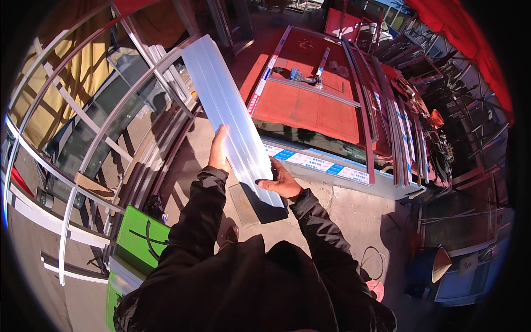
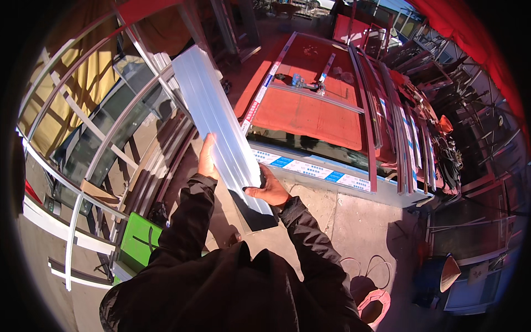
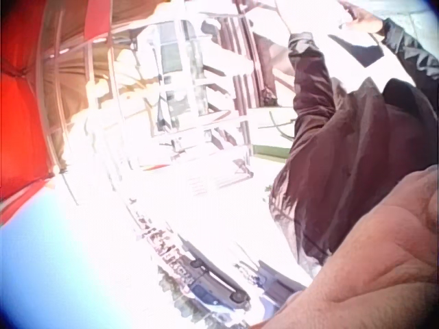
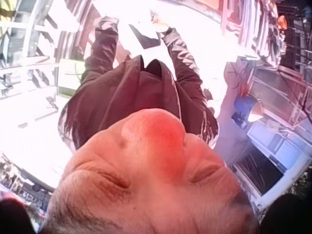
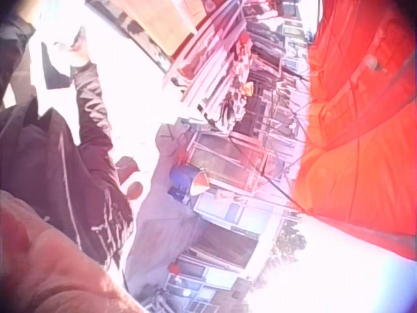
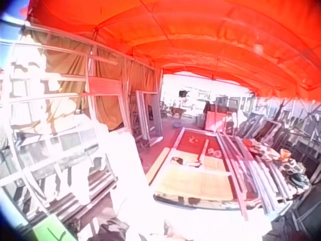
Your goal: The person selects and stacks aluminum profiles on a green workbench, then moves to a red workbench to peel protective film from a profile. They carry a profile to a chop saw and cut it, then place the cut piece aside.
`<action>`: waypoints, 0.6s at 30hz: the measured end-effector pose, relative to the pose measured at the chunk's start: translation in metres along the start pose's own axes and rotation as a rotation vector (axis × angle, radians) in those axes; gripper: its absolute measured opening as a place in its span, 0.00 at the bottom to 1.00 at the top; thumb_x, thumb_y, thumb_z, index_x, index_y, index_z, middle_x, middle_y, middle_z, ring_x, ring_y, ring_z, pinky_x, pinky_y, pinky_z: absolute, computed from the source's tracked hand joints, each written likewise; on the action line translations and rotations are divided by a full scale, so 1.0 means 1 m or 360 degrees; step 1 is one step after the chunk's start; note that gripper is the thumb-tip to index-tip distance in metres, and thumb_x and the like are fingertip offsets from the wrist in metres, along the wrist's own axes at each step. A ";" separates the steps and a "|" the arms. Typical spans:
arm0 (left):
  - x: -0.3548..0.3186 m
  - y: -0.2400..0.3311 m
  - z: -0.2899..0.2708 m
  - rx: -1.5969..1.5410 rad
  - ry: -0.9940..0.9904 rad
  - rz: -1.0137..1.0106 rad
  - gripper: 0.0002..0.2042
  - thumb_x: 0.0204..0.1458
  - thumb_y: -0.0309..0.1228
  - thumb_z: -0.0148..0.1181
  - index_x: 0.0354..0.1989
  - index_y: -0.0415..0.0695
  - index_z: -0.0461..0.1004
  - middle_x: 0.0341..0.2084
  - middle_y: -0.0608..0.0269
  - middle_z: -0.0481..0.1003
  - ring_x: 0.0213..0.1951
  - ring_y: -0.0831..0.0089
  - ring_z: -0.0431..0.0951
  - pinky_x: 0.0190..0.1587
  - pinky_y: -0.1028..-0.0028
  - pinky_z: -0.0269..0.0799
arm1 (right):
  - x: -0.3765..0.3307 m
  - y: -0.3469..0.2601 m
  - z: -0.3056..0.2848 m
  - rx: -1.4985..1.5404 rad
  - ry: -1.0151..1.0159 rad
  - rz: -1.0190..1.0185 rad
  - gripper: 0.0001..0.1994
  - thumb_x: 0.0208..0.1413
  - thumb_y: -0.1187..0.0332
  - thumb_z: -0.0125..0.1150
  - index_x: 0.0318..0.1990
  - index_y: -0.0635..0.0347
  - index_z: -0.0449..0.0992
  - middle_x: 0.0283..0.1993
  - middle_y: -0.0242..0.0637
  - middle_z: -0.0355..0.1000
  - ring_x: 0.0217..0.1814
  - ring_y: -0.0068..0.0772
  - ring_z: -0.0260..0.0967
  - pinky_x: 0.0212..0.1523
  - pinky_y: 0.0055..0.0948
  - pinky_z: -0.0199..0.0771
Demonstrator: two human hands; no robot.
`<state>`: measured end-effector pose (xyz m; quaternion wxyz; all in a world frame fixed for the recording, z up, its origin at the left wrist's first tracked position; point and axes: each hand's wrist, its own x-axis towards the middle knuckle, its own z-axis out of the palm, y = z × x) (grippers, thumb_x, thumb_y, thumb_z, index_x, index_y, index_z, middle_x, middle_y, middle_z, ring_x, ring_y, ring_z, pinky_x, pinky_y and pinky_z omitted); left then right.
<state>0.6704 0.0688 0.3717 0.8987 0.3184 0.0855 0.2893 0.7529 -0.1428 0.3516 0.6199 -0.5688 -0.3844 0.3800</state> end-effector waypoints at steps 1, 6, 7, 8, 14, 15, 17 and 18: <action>0.009 -0.007 -0.011 -0.0026 0.0053 -0.0033 0.31 0.56 0.52 0.61 0.61 0.43 0.67 0.51 0.62 0.73 0.55 0.67 0.72 0.59 0.64 0.67 | 0.000 -0.006 0.002 0.0018 0.0002 0.0031 0.53 0.44 0.66 0.79 0.71 0.72 0.45 0.68 0.47 0.57 0.71 0.37 0.53 0.70 0.36 0.53; 0.074 -0.057 -0.017 -0.0164 0.0060 -0.0281 0.31 0.57 0.54 0.60 0.60 0.43 0.67 0.51 0.62 0.73 0.55 0.67 0.72 0.59 0.64 0.67 | 0.022 0.023 -0.043 0.0156 0.0240 0.0132 0.47 0.46 0.68 0.77 0.69 0.72 0.50 0.63 0.45 0.63 0.65 0.32 0.60 0.66 0.32 0.60; 0.089 -0.068 -0.011 -0.0128 0.0099 -0.0333 0.30 0.58 0.53 0.58 0.61 0.43 0.66 0.50 0.62 0.73 0.53 0.66 0.72 0.58 0.65 0.67 | 0.026 0.021 -0.052 0.0213 0.0326 0.0175 0.43 0.47 0.70 0.75 0.67 0.72 0.55 0.58 0.43 0.69 0.59 0.30 0.66 0.63 0.31 0.64; 0.109 -0.079 -0.008 -0.0062 0.0015 -0.0298 0.30 0.59 0.53 0.58 0.60 0.44 0.67 0.51 0.63 0.73 0.55 0.67 0.71 0.58 0.65 0.67 | 0.026 0.024 -0.063 0.0242 0.0386 0.0263 0.41 0.47 0.69 0.74 0.67 0.71 0.57 0.58 0.42 0.69 0.59 0.30 0.66 0.63 0.31 0.64; 0.163 -0.196 0.003 0.0203 -0.0216 -0.0895 0.29 0.60 0.52 0.58 0.62 0.45 0.67 0.56 0.65 0.72 0.57 0.71 0.71 0.59 0.66 0.66 | 0.029 0.024 -0.128 0.0519 0.0813 0.0490 0.35 0.51 0.65 0.70 0.65 0.68 0.63 0.56 0.42 0.73 0.56 0.34 0.71 0.61 0.33 0.68; 0.158 -0.202 0.019 0.0269 -0.0298 -0.0959 0.30 0.60 0.52 0.57 0.63 0.45 0.66 0.57 0.65 0.72 0.57 0.71 0.70 0.59 0.66 0.66 | 0.027 0.023 -0.141 0.0539 0.0928 0.0487 0.35 0.51 0.64 0.69 0.65 0.69 0.63 0.56 0.42 0.73 0.57 0.36 0.71 0.61 0.34 0.68; 0.164 -0.227 0.022 0.0464 -0.0441 -0.1114 0.33 0.60 0.53 0.57 0.67 0.43 0.63 0.60 0.65 0.70 0.60 0.69 0.69 0.61 0.67 0.63 | 0.030 0.012 -0.177 0.0572 0.1014 0.0368 0.33 0.51 0.67 0.69 0.63 0.70 0.64 0.54 0.43 0.74 0.55 0.35 0.72 0.57 0.33 0.72; 0.170 -0.241 0.020 0.0526 -0.0644 -0.1150 0.37 0.59 0.55 0.57 0.68 0.40 0.60 0.60 0.61 0.69 0.60 0.68 0.68 0.62 0.66 0.62 | 0.025 0.010 -0.196 0.0638 0.1103 0.0274 0.30 0.51 0.70 0.68 0.61 0.70 0.66 0.52 0.42 0.76 0.53 0.33 0.74 0.53 0.31 0.74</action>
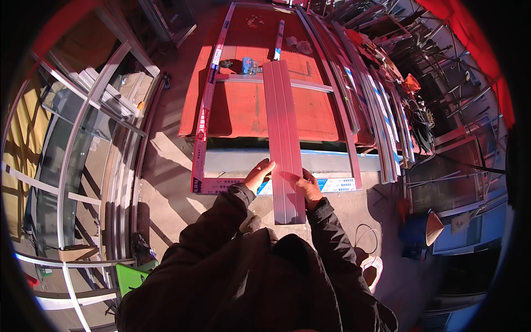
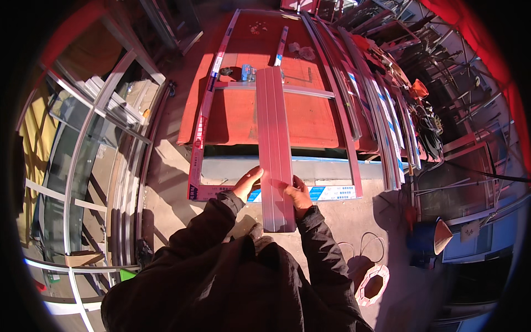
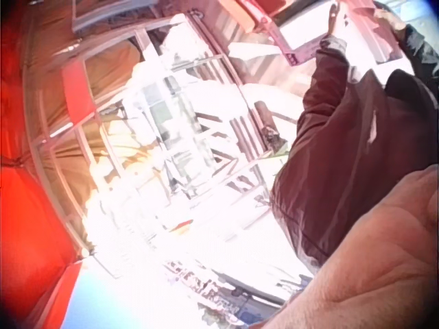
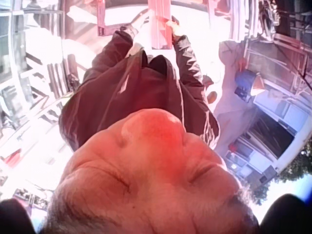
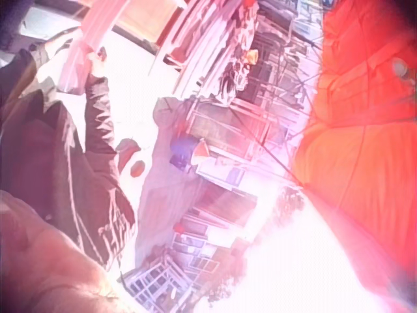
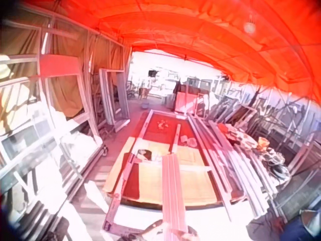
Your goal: The person selects and stacks aluminum profiles on a green workbench, then moves to a red workbench to peel protective film from a profile. They carry a profile to a chop saw and cut it, then place the cut piece aside.
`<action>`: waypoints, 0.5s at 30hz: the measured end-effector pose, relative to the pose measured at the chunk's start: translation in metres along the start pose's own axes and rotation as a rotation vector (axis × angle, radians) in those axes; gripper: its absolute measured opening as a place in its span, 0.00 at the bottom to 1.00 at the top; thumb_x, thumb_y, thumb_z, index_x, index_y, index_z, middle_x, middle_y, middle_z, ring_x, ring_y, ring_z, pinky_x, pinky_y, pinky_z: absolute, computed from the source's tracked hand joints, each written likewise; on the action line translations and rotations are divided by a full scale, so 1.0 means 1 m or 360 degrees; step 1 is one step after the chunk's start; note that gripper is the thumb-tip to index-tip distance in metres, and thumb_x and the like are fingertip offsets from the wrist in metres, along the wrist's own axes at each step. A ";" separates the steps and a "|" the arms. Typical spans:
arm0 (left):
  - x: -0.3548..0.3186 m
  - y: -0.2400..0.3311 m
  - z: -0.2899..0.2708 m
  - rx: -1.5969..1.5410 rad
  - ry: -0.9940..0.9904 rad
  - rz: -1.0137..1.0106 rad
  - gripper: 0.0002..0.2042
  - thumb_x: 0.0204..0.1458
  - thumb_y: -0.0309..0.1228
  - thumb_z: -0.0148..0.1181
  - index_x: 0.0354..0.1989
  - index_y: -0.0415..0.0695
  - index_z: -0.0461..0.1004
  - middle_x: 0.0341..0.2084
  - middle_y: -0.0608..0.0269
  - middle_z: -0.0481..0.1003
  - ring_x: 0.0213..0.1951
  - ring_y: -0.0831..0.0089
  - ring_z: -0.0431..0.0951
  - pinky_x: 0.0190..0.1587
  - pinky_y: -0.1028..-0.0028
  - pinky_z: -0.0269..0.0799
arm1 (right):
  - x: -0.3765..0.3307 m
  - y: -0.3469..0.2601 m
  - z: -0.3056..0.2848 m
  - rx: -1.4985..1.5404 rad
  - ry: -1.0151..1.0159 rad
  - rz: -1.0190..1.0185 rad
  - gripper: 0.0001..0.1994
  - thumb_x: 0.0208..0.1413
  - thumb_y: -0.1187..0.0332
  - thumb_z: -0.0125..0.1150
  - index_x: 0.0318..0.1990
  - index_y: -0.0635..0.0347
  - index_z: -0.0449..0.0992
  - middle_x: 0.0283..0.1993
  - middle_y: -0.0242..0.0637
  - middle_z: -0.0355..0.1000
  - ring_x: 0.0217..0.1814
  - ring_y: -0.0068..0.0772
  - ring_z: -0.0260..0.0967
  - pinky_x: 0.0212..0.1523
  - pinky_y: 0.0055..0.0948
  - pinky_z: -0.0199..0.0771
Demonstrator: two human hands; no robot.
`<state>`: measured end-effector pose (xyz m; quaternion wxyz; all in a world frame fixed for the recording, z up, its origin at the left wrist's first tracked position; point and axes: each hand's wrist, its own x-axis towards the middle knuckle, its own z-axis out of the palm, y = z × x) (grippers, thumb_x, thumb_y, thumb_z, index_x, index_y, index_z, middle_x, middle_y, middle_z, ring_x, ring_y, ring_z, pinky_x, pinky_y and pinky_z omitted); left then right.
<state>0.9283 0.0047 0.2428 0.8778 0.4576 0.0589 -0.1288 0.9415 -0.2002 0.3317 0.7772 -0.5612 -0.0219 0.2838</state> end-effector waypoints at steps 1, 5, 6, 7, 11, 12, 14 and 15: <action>0.010 -0.010 -0.002 0.0217 0.0122 0.0045 0.37 0.59 0.53 0.58 0.68 0.38 0.59 0.59 0.58 0.70 0.60 0.68 0.69 0.62 0.67 0.63 | 0.021 0.010 -0.036 -0.0111 0.0227 -0.0141 0.27 0.50 0.71 0.68 0.58 0.70 0.68 0.49 0.41 0.76 0.50 0.32 0.74 0.50 0.30 0.75; 0.040 -0.049 -0.082 0.0455 0.0639 0.0398 0.32 0.53 0.41 0.69 0.62 0.36 0.64 0.54 0.52 0.72 0.57 0.65 0.72 0.58 0.68 0.67 | 0.093 -0.033 -0.073 -0.0410 0.0412 -0.0258 0.24 0.47 0.73 0.71 0.51 0.70 0.69 0.44 0.37 0.74 0.45 0.29 0.72 0.48 0.27 0.72; 0.044 -0.052 -0.102 0.0483 0.0783 0.0587 0.33 0.49 0.40 0.72 0.60 0.38 0.66 0.53 0.50 0.73 0.55 0.62 0.74 0.54 0.66 0.71 | 0.116 -0.036 -0.095 -0.0491 0.0526 -0.0304 0.23 0.46 0.74 0.72 0.48 0.69 0.70 0.42 0.36 0.74 0.44 0.28 0.71 0.47 0.27 0.71; 0.045 -0.047 -0.121 0.0985 0.1052 0.0628 0.32 0.47 0.37 0.73 0.59 0.39 0.67 0.53 0.49 0.72 0.55 0.57 0.73 0.56 0.63 0.69 | 0.140 -0.034 -0.128 -0.0570 0.0619 -0.0409 0.22 0.44 0.75 0.73 0.46 0.69 0.70 0.38 0.33 0.72 0.41 0.27 0.70 0.46 0.26 0.71; -0.010 -0.009 -0.168 0.2050 0.1735 0.0362 0.34 0.39 0.34 0.73 0.57 0.40 0.68 0.55 0.47 0.69 0.60 0.47 0.65 0.63 0.56 0.61 | 0.205 -0.030 -0.202 -0.1427 0.1094 -0.0172 0.33 0.35 0.60 0.80 0.48 0.66 0.69 0.45 0.43 0.71 0.46 0.38 0.71 0.47 0.33 0.72; -0.021 -0.004 -0.173 0.2186 0.1921 0.0242 0.34 0.39 0.36 0.74 0.57 0.39 0.68 0.56 0.47 0.69 0.62 0.49 0.63 0.64 0.56 0.59 | 0.220 -0.026 -0.216 -0.1615 0.1216 -0.0288 0.35 0.32 0.57 0.80 0.48 0.65 0.69 0.47 0.47 0.71 0.47 0.43 0.71 0.48 0.37 0.73; -0.044 -0.012 -0.201 0.2310 0.2203 -0.0095 0.34 0.38 0.39 0.74 0.54 0.37 0.69 0.52 0.42 0.72 0.58 0.48 0.70 0.60 0.56 0.65 | 0.238 -0.029 -0.214 -0.2116 0.1393 -0.0392 0.44 0.33 0.53 0.78 0.59 0.62 0.66 0.55 0.50 0.70 0.57 0.50 0.68 0.57 0.43 0.70; -0.052 -0.009 -0.203 0.2064 0.2096 -0.0309 0.33 0.39 0.40 0.73 0.53 0.36 0.69 0.49 0.41 0.74 0.56 0.47 0.72 0.57 0.55 0.68 | 0.244 -0.034 -0.211 -0.2212 0.1409 -0.0213 0.46 0.34 0.52 0.77 0.62 0.61 0.63 0.57 0.51 0.68 0.60 0.51 0.67 0.59 0.43 0.69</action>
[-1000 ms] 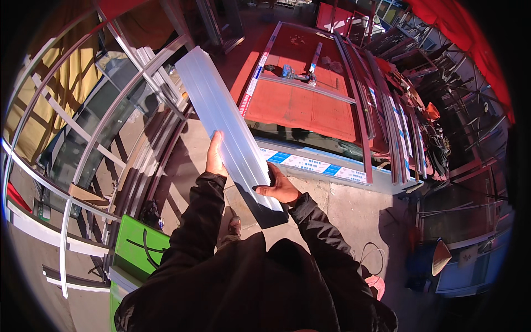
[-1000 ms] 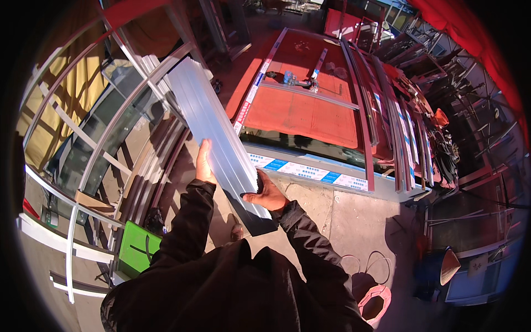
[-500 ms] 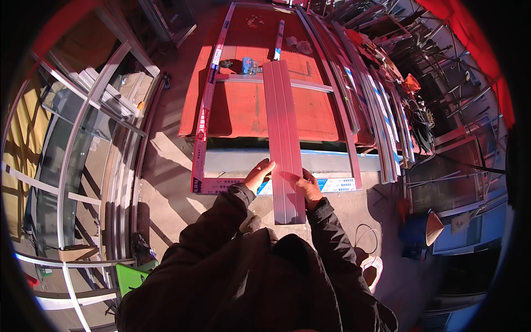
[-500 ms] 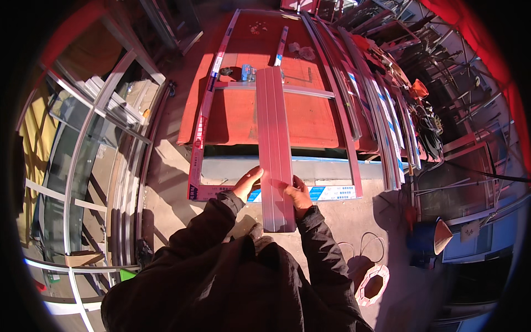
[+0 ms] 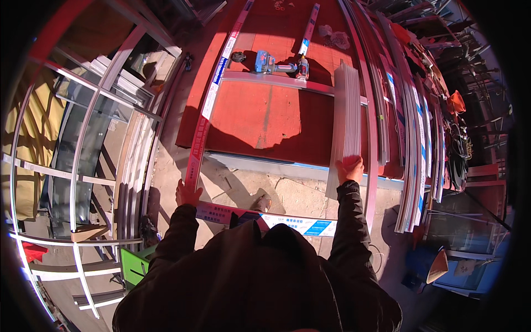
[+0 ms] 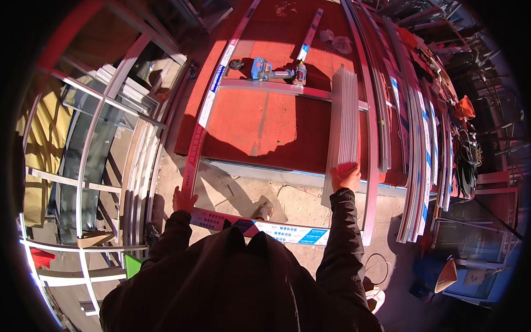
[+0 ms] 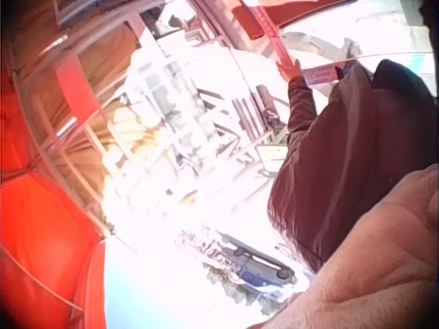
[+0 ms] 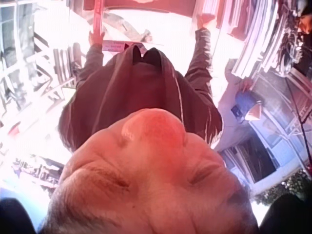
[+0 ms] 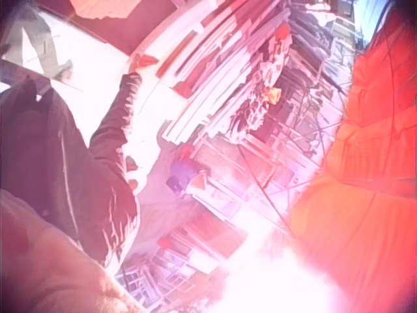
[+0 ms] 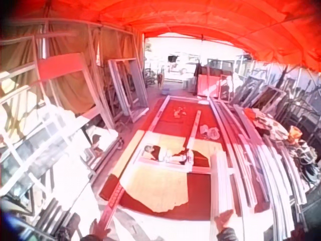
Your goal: The person selects and stacks aluminum profiles on a green workbench, then moves to a red workbench to peel protective film from a profile. They carry a profile to a chop saw and cut it, then place the cut piece aside.
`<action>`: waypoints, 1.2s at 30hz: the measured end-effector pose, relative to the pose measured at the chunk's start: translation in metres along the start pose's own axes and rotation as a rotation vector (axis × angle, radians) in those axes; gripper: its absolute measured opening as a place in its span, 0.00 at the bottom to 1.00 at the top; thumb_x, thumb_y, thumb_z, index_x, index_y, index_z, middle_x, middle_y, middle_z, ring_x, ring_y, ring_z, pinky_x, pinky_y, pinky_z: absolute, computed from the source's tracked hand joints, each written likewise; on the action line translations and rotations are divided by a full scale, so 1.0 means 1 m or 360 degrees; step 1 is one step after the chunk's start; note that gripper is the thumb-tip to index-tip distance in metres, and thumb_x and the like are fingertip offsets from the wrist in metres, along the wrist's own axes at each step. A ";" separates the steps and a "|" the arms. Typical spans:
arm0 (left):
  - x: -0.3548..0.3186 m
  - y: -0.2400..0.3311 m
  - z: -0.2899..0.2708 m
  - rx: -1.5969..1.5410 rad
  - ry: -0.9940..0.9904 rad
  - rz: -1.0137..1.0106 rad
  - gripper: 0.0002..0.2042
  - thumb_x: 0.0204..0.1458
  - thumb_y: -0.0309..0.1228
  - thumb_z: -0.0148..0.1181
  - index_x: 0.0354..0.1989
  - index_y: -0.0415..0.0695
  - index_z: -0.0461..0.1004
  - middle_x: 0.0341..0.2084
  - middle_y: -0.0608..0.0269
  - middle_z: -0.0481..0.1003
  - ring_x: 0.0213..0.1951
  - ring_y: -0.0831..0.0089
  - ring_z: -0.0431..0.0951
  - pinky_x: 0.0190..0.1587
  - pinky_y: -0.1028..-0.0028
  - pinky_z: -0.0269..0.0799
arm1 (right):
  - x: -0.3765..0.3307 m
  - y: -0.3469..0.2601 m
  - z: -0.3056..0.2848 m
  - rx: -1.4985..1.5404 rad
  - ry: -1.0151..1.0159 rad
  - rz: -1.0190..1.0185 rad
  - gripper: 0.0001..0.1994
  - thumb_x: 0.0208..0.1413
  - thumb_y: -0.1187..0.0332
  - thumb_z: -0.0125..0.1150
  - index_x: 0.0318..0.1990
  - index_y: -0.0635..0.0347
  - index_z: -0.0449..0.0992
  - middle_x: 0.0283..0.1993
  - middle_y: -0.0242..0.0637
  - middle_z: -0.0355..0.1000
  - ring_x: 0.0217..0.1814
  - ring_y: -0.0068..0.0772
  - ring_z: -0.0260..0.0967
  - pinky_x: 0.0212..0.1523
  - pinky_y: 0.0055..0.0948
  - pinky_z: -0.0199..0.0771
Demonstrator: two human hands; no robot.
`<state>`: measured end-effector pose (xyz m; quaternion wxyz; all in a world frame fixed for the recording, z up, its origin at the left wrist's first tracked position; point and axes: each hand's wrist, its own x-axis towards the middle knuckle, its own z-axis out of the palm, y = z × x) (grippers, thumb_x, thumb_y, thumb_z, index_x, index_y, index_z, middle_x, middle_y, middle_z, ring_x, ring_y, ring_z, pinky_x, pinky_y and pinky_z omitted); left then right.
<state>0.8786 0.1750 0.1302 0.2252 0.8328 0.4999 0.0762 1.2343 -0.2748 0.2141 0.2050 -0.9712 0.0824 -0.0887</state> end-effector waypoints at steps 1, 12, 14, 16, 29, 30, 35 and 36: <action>0.001 -0.005 -0.007 -0.0098 -0.0254 -0.0160 0.33 0.40 0.42 0.72 0.53 0.36 0.69 0.46 0.40 0.75 0.53 0.46 0.74 0.55 0.54 0.70 | 0.004 -0.006 -0.001 -0.0147 -0.0079 0.0086 0.48 0.35 0.51 0.76 0.65 0.60 0.60 0.60 0.52 0.66 0.62 0.52 0.65 0.62 0.44 0.67; -0.004 -0.007 0.004 0.0334 -0.0473 -0.0451 0.30 0.45 0.52 0.63 0.44 0.34 0.70 0.38 0.37 0.78 0.45 0.40 0.78 0.49 0.50 0.74 | 0.029 -0.003 -0.007 -0.0111 -0.0132 0.0147 0.52 0.32 0.51 0.75 0.68 0.60 0.56 0.56 0.50 0.66 0.61 0.52 0.64 0.62 0.46 0.65; -0.001 -0.011 0.002 0.0320 -0.0484 -0.0468 0.30 0.45 0.52 0.63 0.43 0.34 0.70 0.38 0.36 0.78 0.45 0.40 0.78 0.49 0.50 0.74 | 0.037 -0.011 -0.008 -0.0120 -0.0191 0.0182 0.52 0.33 0.51 0.76 0.67 0.61 0.56 0.55 0.50 0.66 0.61 0.52 0.64 0.62 0.46 0.65; 0.000 -0.006 0.003 0.0416 -0.0486 -0.0446 0.30 0.45 0.52 0.63 0.44 0.34 0.70 0.39 0.37 0.78 0.46 0.40 0.78 0.50 0.50 0.74 | 0.040 -0.007 -0.010 -0.0123 -0.0166 0.0171 0.51 0.33 0.51 0.77 0.66 0.61 0.57 0.55 0.51 0.67 0.60 0.53 0.64 0.61 0.46 0.66; 0.063 0.032 0.018 0.0156 -0.0442 -0.0407 0.29 0.44 0.50 0.65 0.45 0.37 0.71 0.39 0.39 0.79 0.45 0.41 0.78 0.48 0.50 0.73 | 0.067 -0.042 0.000 -0.0267 -0.0143 0.0179 0.50 0.34 0.51 0.78 0.66 0.59 0.58 0.57 0.50 0.66 0.62 0.53 0.64 0.61 0.47 0.67; 0.068 0.036 0.019 0.0171 -0.0431 -0.0412 0.29 0.43 0.50 0.65 0.45 0.37 0.71 0.39 0.39 0.79 0.45 0.42 0.79 0.48 0.50 0.74 | 0.070 -0.045 0.002 -0.0271 -0.0144 0.0179 0.50 0.34 0.51 0.77 0.66 0.58 0.58 0.57 0.50 0.66 0.62 0.53 0.64 0.61 0.47 0.67; 0.096 0.046 0.023 0.0152 -0.0447 -0.0386 0.30 0.43 0.51 0.66 0.46 0.38 0.71 0.40 0.41 0.78 0.46 0.43 0.78 0.49 0.51 0.74 | 0.077 -0.054 0.015 -0.0295 -0.0079 0.0176 0.51 0.34 0.48 0.76 0.66 0.59 0.59 0.56 0.49 0.67 0.60 0.52 0.66 0.61 0.46 0.67; 0.099 0.050 0.021 0.0171 -0.0437 -0.0390 0.30 0.43 0.51 0.66 0.46 0.38 0.71 0.41 0.41 0.79 0.45 0.43 0.79 0.49 0.51 0.74 | 0.078 -0.057 0.017 -0.0298 -0.0045 0.0186 0.51 0.34 0.48 0.76 0.66 0.59 0.59 0.56 0.49 0.67 0.60 0.52 0.66 0.60 0.46 0.67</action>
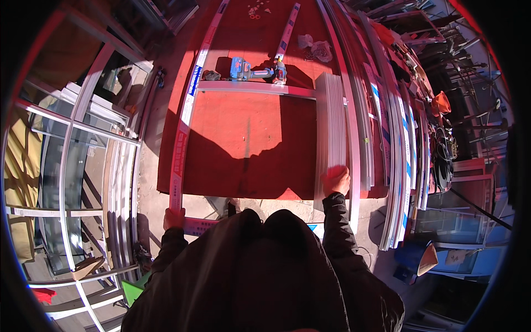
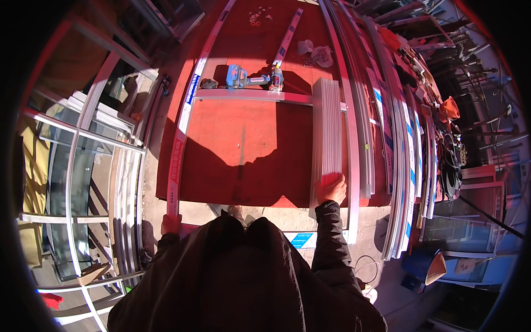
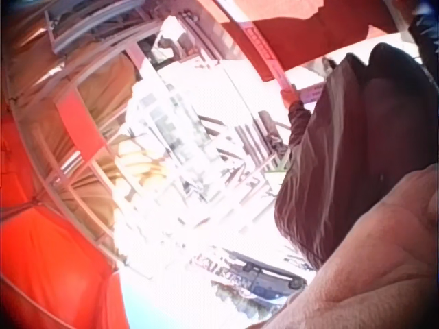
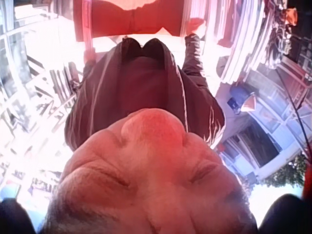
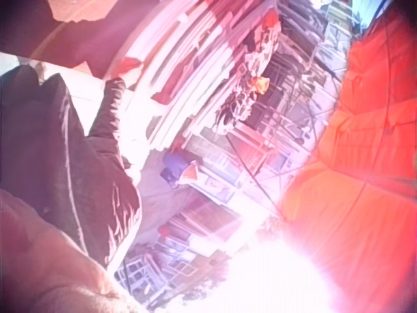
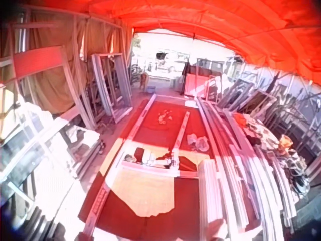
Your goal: The person selects and stacks aluminum profiles on a green workbench, then moves to a red workbench to peel protective film from a profile. They carry a profile to a chop saw and cut it, then place the cut piece aside.
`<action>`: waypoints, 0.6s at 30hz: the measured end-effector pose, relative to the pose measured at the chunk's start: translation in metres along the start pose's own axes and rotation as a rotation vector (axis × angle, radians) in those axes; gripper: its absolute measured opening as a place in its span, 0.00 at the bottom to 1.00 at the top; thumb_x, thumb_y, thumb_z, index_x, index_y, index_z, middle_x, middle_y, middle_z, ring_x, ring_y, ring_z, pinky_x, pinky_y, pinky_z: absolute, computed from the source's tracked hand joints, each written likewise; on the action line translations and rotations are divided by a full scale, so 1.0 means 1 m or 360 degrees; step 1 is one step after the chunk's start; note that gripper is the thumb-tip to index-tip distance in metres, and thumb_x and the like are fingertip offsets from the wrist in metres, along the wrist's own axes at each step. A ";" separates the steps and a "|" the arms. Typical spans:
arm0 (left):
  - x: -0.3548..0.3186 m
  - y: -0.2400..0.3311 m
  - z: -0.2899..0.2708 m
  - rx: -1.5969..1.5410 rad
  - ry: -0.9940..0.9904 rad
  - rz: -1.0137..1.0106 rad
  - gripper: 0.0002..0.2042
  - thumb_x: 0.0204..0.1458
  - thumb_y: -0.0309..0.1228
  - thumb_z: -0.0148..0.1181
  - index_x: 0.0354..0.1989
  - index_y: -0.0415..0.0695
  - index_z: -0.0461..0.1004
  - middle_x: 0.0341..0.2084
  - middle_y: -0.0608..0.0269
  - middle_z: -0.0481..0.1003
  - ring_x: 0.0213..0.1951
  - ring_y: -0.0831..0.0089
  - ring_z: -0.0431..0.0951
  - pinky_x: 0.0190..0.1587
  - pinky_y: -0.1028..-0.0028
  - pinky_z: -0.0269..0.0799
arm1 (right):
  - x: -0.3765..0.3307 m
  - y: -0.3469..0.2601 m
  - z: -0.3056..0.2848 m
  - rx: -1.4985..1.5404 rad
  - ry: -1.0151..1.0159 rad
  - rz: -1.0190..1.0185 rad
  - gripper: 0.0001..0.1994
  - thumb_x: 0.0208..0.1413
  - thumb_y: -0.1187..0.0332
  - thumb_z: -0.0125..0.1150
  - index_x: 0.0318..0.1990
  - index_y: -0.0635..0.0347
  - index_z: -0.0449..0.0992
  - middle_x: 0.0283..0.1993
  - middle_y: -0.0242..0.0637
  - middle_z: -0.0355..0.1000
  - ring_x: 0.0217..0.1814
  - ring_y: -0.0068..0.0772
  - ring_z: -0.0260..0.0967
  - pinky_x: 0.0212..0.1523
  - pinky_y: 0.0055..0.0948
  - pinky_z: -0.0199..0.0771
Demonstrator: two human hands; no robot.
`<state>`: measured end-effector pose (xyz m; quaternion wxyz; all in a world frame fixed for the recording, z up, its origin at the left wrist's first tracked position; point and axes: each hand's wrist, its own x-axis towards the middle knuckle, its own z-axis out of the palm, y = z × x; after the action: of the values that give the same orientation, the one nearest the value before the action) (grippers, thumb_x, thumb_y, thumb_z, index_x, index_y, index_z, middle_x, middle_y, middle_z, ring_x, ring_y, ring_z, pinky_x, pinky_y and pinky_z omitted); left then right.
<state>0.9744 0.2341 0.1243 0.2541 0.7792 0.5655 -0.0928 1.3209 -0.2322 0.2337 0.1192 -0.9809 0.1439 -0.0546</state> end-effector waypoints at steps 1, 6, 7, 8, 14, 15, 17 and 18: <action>0.000 -0.002 -0.001 0.0005 0.0005 -0.0014 0.30 0.43 0.51 0.66 0.46 0.38 0.71 0.41 0.41 0.79 0.45 0.43 0.79 0.49 0.51 0.73 | 0.000 -0.005 0.001 0.0029 -0.0015 0.0004 0.49 0.35 0.49 0.76 0.66 0.59 0.59 0.56 0.49 0.67 0.61 0.52 0.65 0.61 0.46 0.67; -0.001 0.001 -0.005 0.0029 -0.0035 -0.0079 0.30 0.43 0.51 0.65 0.47 0.39 0.71 0.40 0.42 0.79 0.46 0.43 0.79 0.50 0.51 0.73 | 0.006 0.017 0.033 0.0851 -0.0241 -0.0089 0.39 0.39 0.61 0.78 0.60 0.64 0.66 0.45 0.40 0.72 0.48 0.39 0.73 0.48 0.36 0.75; -0.001 -0.001 -0.004 0.0022 -0.0034 -0.0064 0.30 0.43 0.51 0.65 0.47 0.39 0.71 0.40 0.42 0.79 0.46 0.43 0.79 0.50 0.51 0.73 | 0.009 0.020 0.043 0.1223 -0.0539 0.0046 0.40 0.41 0.65 0.78 0.63 0.65 0.63 0.47 0.38 0.72 0.51 0.37 0.73 0.49 0.34 0.76; -0.001 -0.004 -0.003 0.0011 -0.0028 -0.0051 0.30 0.43 0.51 0.65 0.47 0.39 0.71 0.40 0.42 0.79 0.46 0.43 0.79 0.50 0.51 0.73 | 0.008 0.023 0.061 0.1401 -0.0436 0.0029 0.37 0.45 0.72 0.74 0.63 0.69 0.63 0.45 0.34 0.74 0.46 0.31 0.75 0.46 0.29 0.77; 0.009 -0.010 0.001 0.0024 -0.0021 -0.0009 0.30 0.44 0.51 0.65 0.46 0.37 0.70 0.39 0.37 0.78 0.45 0.40 0.78 0.48 0.49 0.73 | 0.059 0.041 0.096 0.2282 -0.1232 -0.0014 0.33 0.53 0.68 0.67 0.65 0.72 0.62 0.55 0.42 0.74 0.53 0.33 0.74 0.52 0.31 0.75; 0.012 -0.009 0.007 0.0019 -0.0055 0.0043 0.31 0.44 0.52 0.64 0.46 0.36 0.70 0.39 0.36 0.78 0.45 0.39 0.78 0.47 0.48 0.74 | 0.068 0.047 0.084 0.2314 -0.1358 -0.0058 0.32 0.54 0.67 0.67 0.65 0.72 0.63 0.55 0.43 0.74 0.52 0.33 0.74 0.53 0.30 0.75; 0.012 -0.018 0.005 0.0020 -0.0020 0.0040 0.31 0.44 0.51 0.64 0.46 0.35 0.70 0.39 0.35 0.78 0.45 0.39 0.78 0.47 0.49 0.74 | 0.077 0.047 0.097 0.1883 -0.1311 0.0126 0.25 0.58 0.56 0.65 0.55 0.69 0.76 0.48 0.35 0.78 0.53 0.27 0.73 0.58 0.26 0.70; 0.013 -0.019 0.004 0.0012 -0.0011 0.0045 0.30 0.44 0.51 0.65 0.45 0.35 0.70 0.38 0.35 0.78 0.45 0.39 0.78 0.47 0.49 0.74 | 0.083 0.041 0.088 0.1666 -0.1319 0.0082 0.24 0.59 0.56 0.65 0.53 0.69 0.77 0.48 0.35 0.78 0.53 0.26 0.73 0.57 0.25 0.70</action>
<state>0.9620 0.2471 0.1097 0.2542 0.7878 0.5531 -0.0939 1.4014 -0.2755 0.1444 0.6263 -0.7296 0.0641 0.2670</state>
